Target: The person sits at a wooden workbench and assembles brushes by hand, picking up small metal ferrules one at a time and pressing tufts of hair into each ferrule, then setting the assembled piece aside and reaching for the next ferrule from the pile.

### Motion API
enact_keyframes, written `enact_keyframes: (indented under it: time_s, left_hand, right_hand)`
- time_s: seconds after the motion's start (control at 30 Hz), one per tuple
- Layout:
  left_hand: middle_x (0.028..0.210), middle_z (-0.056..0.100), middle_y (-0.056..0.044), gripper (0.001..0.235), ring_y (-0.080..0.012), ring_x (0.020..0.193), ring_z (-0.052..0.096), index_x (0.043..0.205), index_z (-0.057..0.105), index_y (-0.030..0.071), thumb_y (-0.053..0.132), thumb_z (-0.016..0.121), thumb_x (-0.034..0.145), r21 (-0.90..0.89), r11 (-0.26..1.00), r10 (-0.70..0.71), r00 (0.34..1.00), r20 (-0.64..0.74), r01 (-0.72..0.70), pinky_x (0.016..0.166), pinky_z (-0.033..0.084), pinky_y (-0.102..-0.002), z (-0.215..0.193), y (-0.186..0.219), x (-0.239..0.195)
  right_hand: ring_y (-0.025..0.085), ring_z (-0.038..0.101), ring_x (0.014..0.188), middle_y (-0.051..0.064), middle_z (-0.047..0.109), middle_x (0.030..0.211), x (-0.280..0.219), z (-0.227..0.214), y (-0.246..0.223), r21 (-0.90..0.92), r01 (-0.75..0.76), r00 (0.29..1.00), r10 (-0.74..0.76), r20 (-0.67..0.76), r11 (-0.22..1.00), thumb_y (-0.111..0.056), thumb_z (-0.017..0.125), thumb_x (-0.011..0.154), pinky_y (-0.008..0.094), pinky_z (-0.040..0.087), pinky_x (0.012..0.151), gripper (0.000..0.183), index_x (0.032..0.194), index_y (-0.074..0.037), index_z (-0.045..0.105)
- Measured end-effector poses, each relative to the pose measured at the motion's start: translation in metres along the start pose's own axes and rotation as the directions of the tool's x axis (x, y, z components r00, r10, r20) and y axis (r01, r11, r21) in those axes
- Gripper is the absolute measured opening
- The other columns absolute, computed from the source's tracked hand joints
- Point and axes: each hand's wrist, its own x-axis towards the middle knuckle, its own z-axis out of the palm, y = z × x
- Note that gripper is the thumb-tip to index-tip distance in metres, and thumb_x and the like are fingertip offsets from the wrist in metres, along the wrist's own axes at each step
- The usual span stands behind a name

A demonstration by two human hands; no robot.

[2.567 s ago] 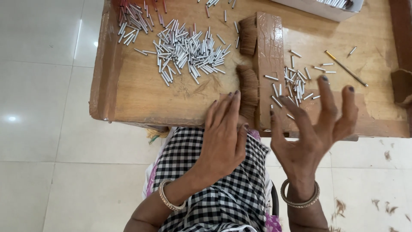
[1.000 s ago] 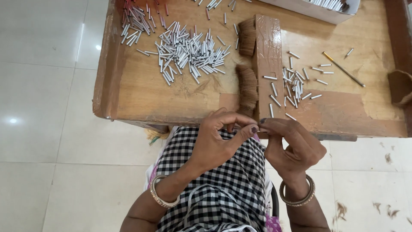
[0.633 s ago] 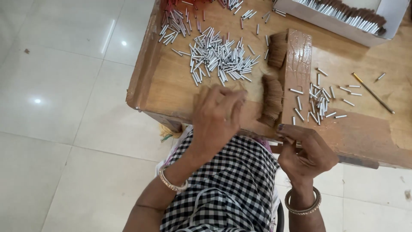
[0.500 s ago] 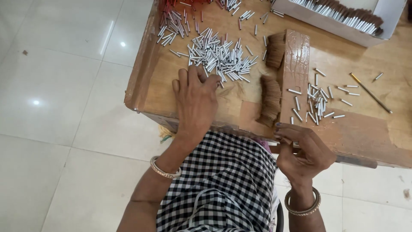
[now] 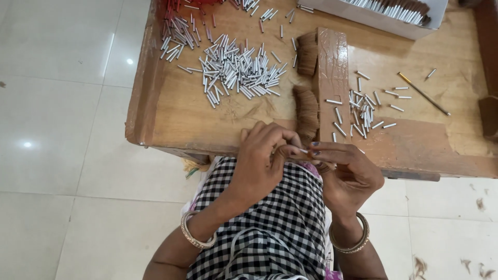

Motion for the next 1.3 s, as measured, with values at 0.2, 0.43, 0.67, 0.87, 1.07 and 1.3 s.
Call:
enact_keyframes:
  time_s: [0.2,0.43,0.67,0.87,1.07,1.3]
  left_hand:
    - [0.095,0.066,0.003,0.008,-0.0176,0.093,0.058,0.098,0.066,0.011,0.007,0.07,0.093,-0.129,0.992,0.002,1.0,0.007,-0.001,0.088,0.035,-0.036,0.006,0.012,-0.008]
    - [0.096,0.066,0.004,0.009,-0.0175,0.088,0.054,0.1,0.066,0.012,0.01,0.072,0.095,0.063,0.995,0.078,0.994,-0.081,-0.072,0.086,0.034,-0.035,0.008,0.014,-0.011]
    - [0.098,0.067,0.005,0.011,-0.0172,0.087,0.054,0.103,0.065,0.013,0.014,0.073,0.096,0.206,0.975,0.112,0.985,-0.128,-0.084,0.083,0.032,-0.037,0.01,0.011,-0.016]
    - [0.1,0.067,0.005,0.01,-0.0173,0.092,0.056,0.103,0.064,0.013,0.012,0.072,0.096,0.233,0.971,0.097,0.984,-0.15,-0.06,0.085,0.033,-0.037,0.007,0.01,-0.016]
    - [0.099,0.067,0.005,0.01,-0.0174,0.091,0.056,0.103,0.064,0.013,0.013,0.072,0.096,0.248,0.967,0.096,0.981,-0.166,-0.052,0.084,0.033,-0.037,0.005,0.01,-0.016]
    - [0.1,0.067,0.005,0.011,-0.0175,0.091,0.056,0.104,0.064,0.012,0.011,0.072,0.097,0.256,0.965,0.101,0.983,-0.155,-0.058,0.084,0.033,-0.037,0.004,0.009,-0.018]
  right_hand:
    - [0.015,0.073,0.083,0.018,0.074,0.1,0.0,-0.001,-0.007,-0.053,0.016,0.999,-0.017,-0.032,0.998,0.019,0.066,0.089,0.022,0.06,0.072,0.017,0.097,0.005,0.071]
    - [0.009,0.067,0.069,0.009,0.078,0.099,0.002,-0.004,-0.015,-0.529,0.22,0.969,-0.246,0.022,0.819,0.015,0.075,0.083,0.019,0.045,0.056,0.021,0.093,-0.003,0.077]
    - [0.015,0.076,0.085,0.007,0.078,0.102,0.014,-0.004,-0.033,-0.529,0.242,0.969,-0.18,0.167,0.813,0.014,0.076,0.085,0.022,0.055,0.063,0.025,0.101,-0.004,0.079]
    - [0.018,0.075,0.092,0.012,0.075,0.106,0.013,0.003,-0.031,-0.438,0.196,0.974,-0.122,0.191,0.878,0.016,0.073,0.085,0.026,0.061,0.075,0.03,0.111,-0.001,0.074]
    - [0.019,0.076,0.09,0.012,0.075,0.103,0.01,0.008,-0.03,-0.453,0.255,0.962,-0.178,0.206,0.854,0.018,0.071,0.089,0.026,0.06,0.073,0.032,0.115,0.0,0.074]
    - [0.023,0.075,0.095,0.014,0.074,0.108,0.02,0.015,-0.04,-0.497,0.218,0.972,-0.14,0.189,0.84,0.017,0.071,0.083,0.031,0.06,0.081,0.036,0.116,0.002,0.073]
